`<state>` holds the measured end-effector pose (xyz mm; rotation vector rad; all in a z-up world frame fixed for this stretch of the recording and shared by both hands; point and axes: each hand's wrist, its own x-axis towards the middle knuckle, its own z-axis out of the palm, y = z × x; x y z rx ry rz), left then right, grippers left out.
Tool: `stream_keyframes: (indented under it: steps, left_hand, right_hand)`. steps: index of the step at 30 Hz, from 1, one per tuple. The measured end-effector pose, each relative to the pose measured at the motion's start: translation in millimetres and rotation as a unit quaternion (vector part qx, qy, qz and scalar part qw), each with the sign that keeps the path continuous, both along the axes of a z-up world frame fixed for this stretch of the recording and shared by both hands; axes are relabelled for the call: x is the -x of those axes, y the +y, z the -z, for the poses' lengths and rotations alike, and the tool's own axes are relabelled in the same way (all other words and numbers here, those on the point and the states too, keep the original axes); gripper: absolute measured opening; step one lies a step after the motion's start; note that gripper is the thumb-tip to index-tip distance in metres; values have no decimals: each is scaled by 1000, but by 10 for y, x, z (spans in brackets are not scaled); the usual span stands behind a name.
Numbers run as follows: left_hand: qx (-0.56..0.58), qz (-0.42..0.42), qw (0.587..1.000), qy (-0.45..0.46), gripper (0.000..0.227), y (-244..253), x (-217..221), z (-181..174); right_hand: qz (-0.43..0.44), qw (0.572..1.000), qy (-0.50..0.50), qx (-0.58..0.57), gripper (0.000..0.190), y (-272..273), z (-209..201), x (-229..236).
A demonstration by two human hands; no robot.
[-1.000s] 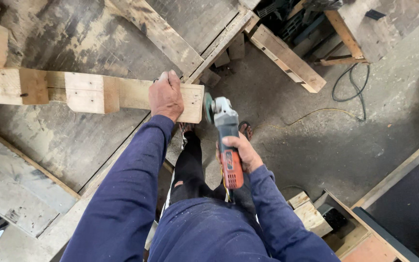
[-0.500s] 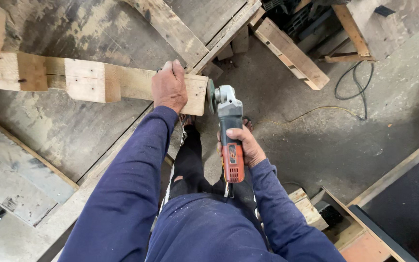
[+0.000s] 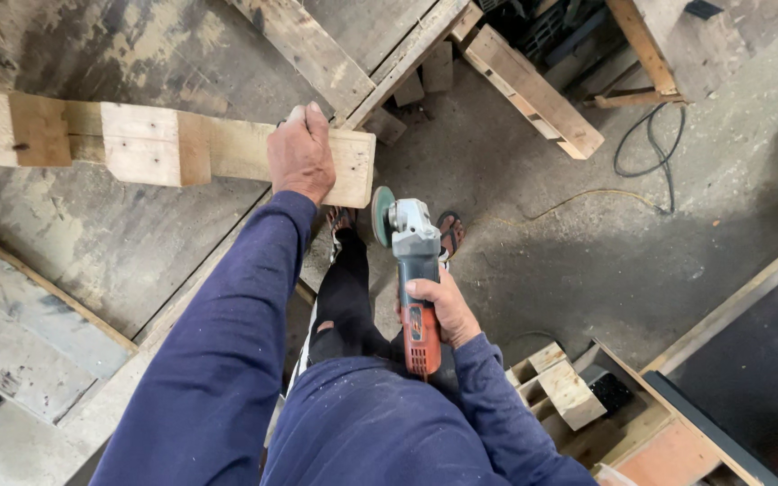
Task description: The person uses an angle grinder with a sanding disc to smooth the surfaces of small wooden blocks arranged on a workbench. They systematically sand each block, repositioning them as needed to access different sides.
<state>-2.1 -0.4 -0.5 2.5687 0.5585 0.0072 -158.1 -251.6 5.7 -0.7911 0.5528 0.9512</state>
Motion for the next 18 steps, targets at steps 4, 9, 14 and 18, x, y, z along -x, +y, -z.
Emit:
stream_keyframes:
  steps: [4, 9, 14, 18]
  left_hand:
    - [12, -1, 1000, -5, 43, -9, 29, -12]
    - [17, -9, 1000, -5, 43, 3, -5, -14]
    - [19, 1, 1000, -14, 42, -10, 13, 2]
    - [18, -3, 1000, -12, 43, 15, -5, 7]
  right_hand:
    - [7, 999, -37, -17, 48, 4, -173, -5]
    - [0, 999, -49, -21, 48, 69, -188, -24]
    - [-3, 999, -11, -40, 47, 95, 18, 24]
    - [26, 999, 17, -39, 46, 162, 245, 6]
